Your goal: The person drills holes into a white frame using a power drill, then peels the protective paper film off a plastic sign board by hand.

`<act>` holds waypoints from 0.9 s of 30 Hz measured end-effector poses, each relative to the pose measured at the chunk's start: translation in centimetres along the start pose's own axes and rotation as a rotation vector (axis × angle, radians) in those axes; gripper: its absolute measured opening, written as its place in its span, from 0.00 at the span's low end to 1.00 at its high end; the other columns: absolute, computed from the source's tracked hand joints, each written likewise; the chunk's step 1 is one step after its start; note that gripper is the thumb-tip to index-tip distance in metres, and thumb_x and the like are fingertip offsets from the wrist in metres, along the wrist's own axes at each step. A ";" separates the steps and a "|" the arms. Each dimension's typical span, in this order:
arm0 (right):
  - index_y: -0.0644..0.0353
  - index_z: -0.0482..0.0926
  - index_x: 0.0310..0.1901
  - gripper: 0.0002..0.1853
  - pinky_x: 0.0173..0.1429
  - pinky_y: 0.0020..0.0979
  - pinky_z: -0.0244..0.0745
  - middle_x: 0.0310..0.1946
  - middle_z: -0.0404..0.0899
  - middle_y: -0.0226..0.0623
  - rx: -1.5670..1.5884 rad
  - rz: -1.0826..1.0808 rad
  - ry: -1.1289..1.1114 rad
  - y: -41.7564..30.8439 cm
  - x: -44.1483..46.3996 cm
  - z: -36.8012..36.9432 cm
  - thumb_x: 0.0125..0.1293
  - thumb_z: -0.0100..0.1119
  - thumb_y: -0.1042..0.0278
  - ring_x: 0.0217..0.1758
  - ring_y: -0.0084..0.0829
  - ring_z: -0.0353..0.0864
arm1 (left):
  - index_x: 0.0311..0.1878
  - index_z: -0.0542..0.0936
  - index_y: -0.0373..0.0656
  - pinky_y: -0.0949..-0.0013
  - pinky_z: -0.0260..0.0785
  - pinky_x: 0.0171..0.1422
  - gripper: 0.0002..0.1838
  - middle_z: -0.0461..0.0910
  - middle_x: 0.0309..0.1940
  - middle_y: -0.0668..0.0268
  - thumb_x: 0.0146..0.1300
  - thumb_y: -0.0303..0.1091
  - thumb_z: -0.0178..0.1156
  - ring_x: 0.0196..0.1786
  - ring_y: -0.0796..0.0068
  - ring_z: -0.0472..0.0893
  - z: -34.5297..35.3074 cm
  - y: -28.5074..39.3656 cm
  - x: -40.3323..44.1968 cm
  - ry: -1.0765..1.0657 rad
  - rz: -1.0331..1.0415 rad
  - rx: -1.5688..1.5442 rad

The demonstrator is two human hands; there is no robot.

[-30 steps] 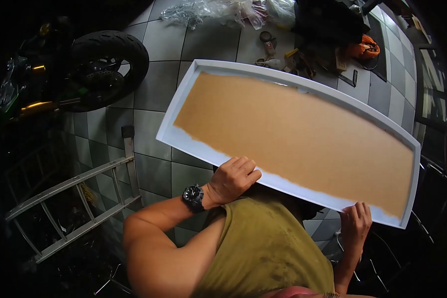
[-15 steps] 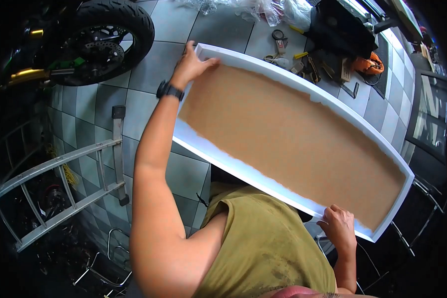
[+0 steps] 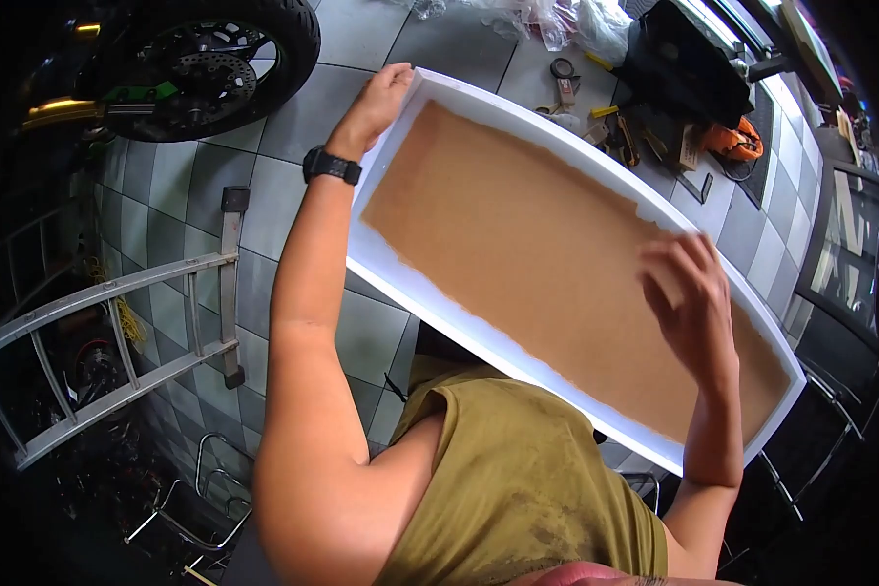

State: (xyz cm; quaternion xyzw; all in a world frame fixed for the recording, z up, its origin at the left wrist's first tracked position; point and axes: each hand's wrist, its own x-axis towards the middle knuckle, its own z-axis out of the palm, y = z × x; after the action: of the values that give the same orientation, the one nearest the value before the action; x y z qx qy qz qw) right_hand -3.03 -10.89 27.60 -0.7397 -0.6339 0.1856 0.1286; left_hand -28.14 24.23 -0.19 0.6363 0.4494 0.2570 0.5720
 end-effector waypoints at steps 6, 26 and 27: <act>0.60 0.86 0.43 0.07 0.61 0.43 0.77 0.45 0.82 0.39 -0.036 -0.261 0.144 2.9 8.1 4.6 0.63 0.70 0.78 0.54 0.43 0.79 | 0.71 0.77 0.37 0.59 0.76 0.64 0.29 0.88 0.56 0.53 0.86 0.53 0.49 0.53 0.69 0.87 -8.8 2.4 -3.1 0.185 -0.240 0.043; 0.57 0.89 0.36 0.08 0.62 0.42 0.71 0.58 0.76 0.36 -0.103 -0.523 0.325 -2.6 25.5 18.8 0.62 0.60 0.70 0.62 0.43 0.72 | 0.60 0.84 0.32 0.69 0.74 0.58 0.26 0.86 0.49 0.66 0.86 0.49 0.50 0.49 0.80 0.78 -1.8 3.9 -7.8 -0.086 -0.139 -0.132; 0.57 0.89 0.36 0.08 0.62 0.42 0.71 0.58 0.76 0.36 -0.104 -0.527 0.319 -2.3 25.5 18.8 0.62 0.60 0.70 0.62 0.43 0.72 | 0.59 0.84 0.33 0.69 0.74 0.57 0.25 0.86 0.48 0.66 0.86 0.48 0.50 0.49 0.80 0.77 -1.6 3.7 -7.7 -0.070 -0.094 -0.083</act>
State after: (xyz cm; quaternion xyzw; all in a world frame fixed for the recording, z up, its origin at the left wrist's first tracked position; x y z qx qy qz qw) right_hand -10.08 13.77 8.83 -0.5752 -0.7844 -0.0050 0.2322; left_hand -32.04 18.59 5.17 0.5989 0.4476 0.2257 0.6245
